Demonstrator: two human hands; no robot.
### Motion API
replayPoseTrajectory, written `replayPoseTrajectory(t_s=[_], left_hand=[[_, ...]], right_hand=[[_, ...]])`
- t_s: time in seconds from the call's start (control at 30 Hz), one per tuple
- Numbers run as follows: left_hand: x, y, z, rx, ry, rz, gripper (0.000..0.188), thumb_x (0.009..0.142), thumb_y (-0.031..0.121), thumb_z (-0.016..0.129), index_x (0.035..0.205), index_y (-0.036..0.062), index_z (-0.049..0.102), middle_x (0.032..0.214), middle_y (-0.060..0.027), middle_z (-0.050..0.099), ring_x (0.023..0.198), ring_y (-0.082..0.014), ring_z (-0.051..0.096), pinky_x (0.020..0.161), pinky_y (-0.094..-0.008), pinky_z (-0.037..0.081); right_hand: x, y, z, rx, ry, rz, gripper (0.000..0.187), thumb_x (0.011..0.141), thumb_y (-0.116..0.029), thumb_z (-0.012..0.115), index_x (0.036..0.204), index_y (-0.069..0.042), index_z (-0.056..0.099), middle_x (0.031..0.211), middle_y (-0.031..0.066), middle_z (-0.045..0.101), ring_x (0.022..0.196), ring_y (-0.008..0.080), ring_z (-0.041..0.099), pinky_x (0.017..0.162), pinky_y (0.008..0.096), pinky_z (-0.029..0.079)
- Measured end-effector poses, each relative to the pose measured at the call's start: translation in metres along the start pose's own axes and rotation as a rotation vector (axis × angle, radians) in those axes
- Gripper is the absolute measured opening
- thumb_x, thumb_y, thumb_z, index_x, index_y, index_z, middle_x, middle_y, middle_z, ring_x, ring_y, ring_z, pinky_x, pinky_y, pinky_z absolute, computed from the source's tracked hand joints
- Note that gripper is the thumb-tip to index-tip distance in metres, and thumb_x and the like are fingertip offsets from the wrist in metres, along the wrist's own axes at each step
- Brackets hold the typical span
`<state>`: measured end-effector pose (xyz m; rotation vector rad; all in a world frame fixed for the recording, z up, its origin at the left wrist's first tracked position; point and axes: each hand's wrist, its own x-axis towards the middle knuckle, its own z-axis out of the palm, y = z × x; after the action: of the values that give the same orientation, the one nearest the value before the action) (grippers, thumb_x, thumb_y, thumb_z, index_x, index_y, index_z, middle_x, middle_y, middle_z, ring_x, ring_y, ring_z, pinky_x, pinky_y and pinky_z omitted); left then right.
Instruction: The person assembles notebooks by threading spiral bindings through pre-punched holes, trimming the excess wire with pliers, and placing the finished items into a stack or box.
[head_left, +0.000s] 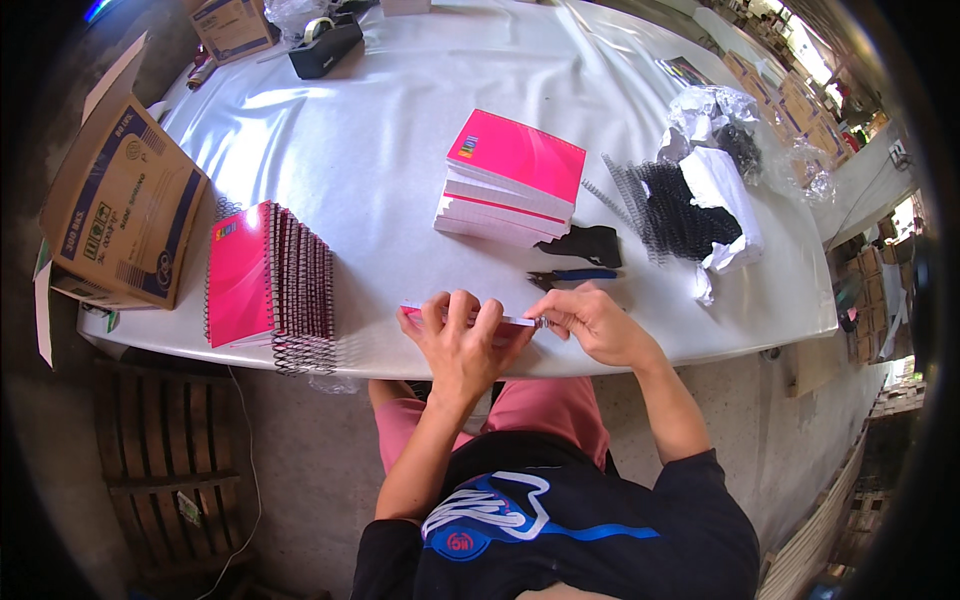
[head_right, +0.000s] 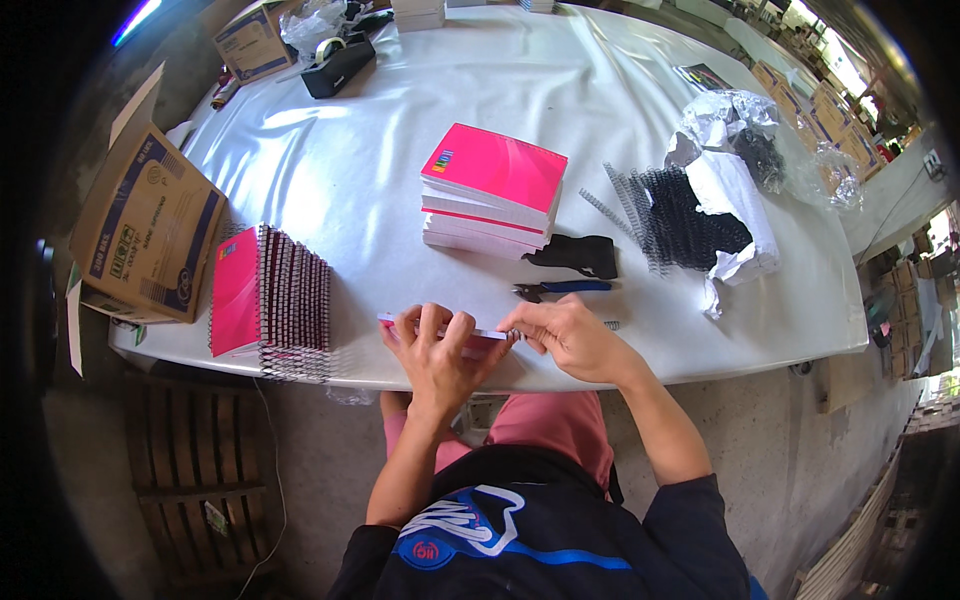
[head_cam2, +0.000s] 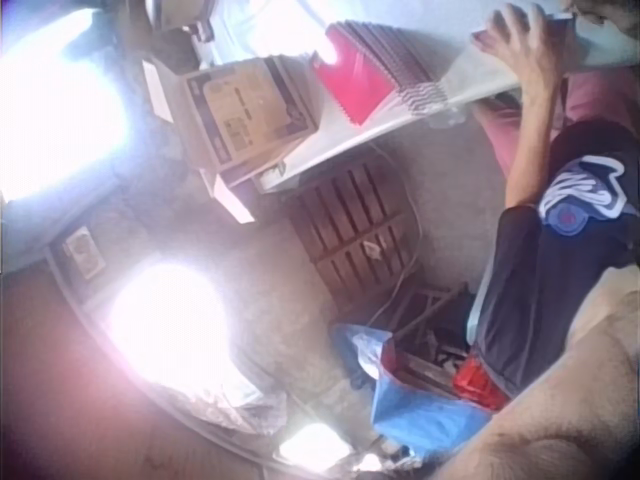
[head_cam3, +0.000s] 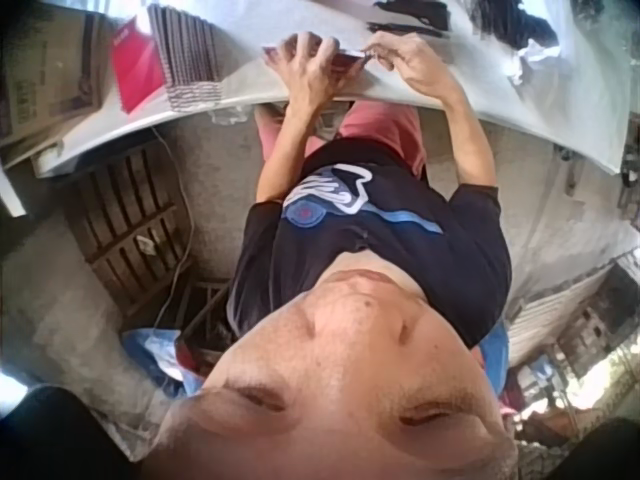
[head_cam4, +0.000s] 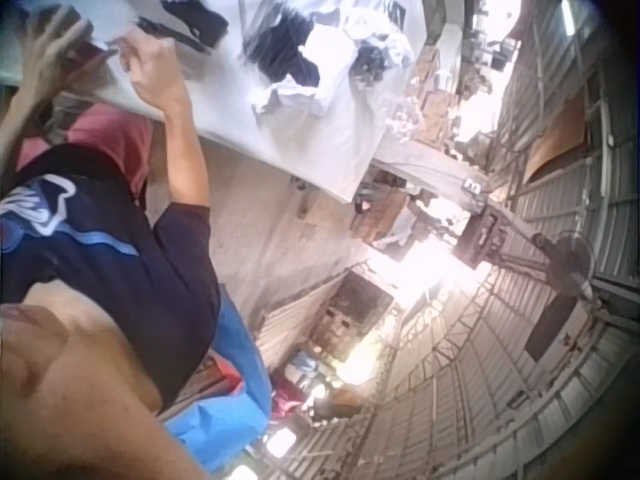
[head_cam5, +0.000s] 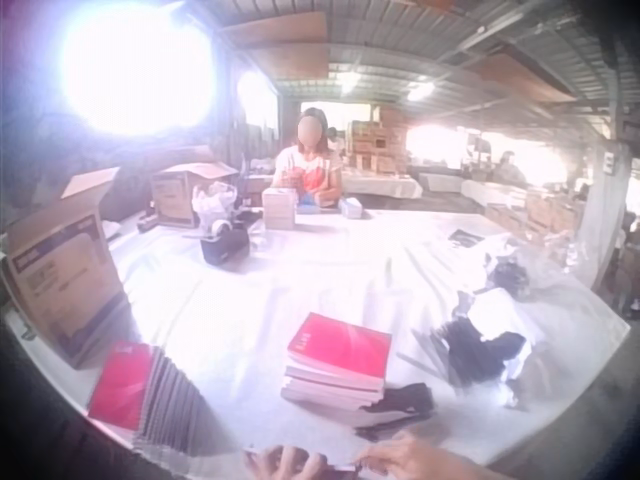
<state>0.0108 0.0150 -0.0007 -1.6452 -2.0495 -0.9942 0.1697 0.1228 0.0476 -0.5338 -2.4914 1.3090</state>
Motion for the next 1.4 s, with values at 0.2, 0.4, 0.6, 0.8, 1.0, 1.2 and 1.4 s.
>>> replayPoseTrajectory(t_s=[0.2,0.4,0.6,0.8,1.0,1.2,1.4], left_hand=[[0.003,-0.008,-0.004,0.023,-0.081,0.046,0.041,0.063,0.054,0.072,0.080,0.0195,0.057,0.085,0.0006,0.048,0.090,-0.0204,0.047,0.082,-0.0506,0.028],[-0.006,-0.006,-0.008,-0.047,-0.025,0.045,0.041,0.065,0.053,0.072,0.078,0.0164,0.057,0.084,0.0001,0.048,0.087,-0.0209,0.048,0.080,-0.0472,0.029],[-0.013,-0.001,-0.019,-0.058,-0.090,0.019,0.043,0.059,0.048,0.078,0.074,0.0137,0.057,0.084,-0.0035,0.047,0.087,-0.0262,0.043,0.081,-0.0453,0.030],[-0.016,-0.011,-0.025,-0.197,-0.095,0.087,0.044,0.057,0.047,0.080,0.074,0.0123,0.058,0.094,-0.0096,0.043,0.095,-0.0301,0.043,0.084,-0.0453,0.034],[-0.040,-0.023,-0.014,-0.280,0.108,0.200,0.044,0.056,0.047,0.080,0.072,0.0129,0.057,0.102,-0.0118,0.043,0.103,-0.0323,0.040,0.089,-0.0506,0.036],[-0.020,-0.016,-0.021,-0.317,-0.062,0.099,0.047,0.058,0.045,0.080,0.073,0.0091,0.054,0.110,-0.0138,0.046,0.107,-0.0345,0.040,0.090,-0.0529,0.036],[-0.005,-0.015,-0.016,-0.321,-0.151,0.107,0.048,0.060,0.044,0.080,0.072,0.0051,0.054,0.117,-0.0185,0.045,0.112,-0.0390,0.037,0.096,-0.0500,0.031]], right_hand=[[-0.008,-0.028,0.004,-0.074,0.088,0.137,0.025,0.085,-0.016,0.063,0.107,-0.008,0.057,0.076,0.0090,0.053,0.065,0.0201,0.054,0.060,0.0362,0.045],[-0.024,-0.018,0.002,-0.264,0.163,-0.074,0.032,0.082,-0.003,0.060,0.114,-0.007,0.055,0.090,0.0105,0.059,0.075,0.0227,0.061,0.065,0.0349,0.048],[-0.011,-0.030,-0.010,0.009,0.037,0.366,0.035,0.082,0.004,0.050,0.114,-0.008,0.059,0.102,0.0133,0.062,0.089,0.0258,0.063,0.074,0.0349,0.049],[0.012,0.060,-0.048,-0.729,0.266,0.136,0.044,0.075,-0.011,0.059,0.119,-0.011,0.055,0.117,0.0118,0.058,0.112,0.0290,0.051,0.095,0.0386,0.042],[-0.003,0.077,-0.045,-0.700,0.275,0.103,0.043,0.074,-0.010,0.058,0.117,-0.009,0.057,0.124,0.0149,0.054,0.114,0.0328,0.051,0.094,0.0410,0.044],[0.000,0.098,-0.054,-0.578,0.509,0.275,0.036,0.075,-0.007,0.057,0.111,-0.006,0.061,0.104,0.0175,0.064,0.092,0.0286,0.065,0.080,0.0354,0.054],[-0.022,0.026,-0.013,0.898,0.402,-0.377,0.032,0.089,-0.024,0.054,0.091,0.006,0.066,0.092,0.0223,0.066,0.091,0.0349,0.066,0.078,0.0431,0.055]])
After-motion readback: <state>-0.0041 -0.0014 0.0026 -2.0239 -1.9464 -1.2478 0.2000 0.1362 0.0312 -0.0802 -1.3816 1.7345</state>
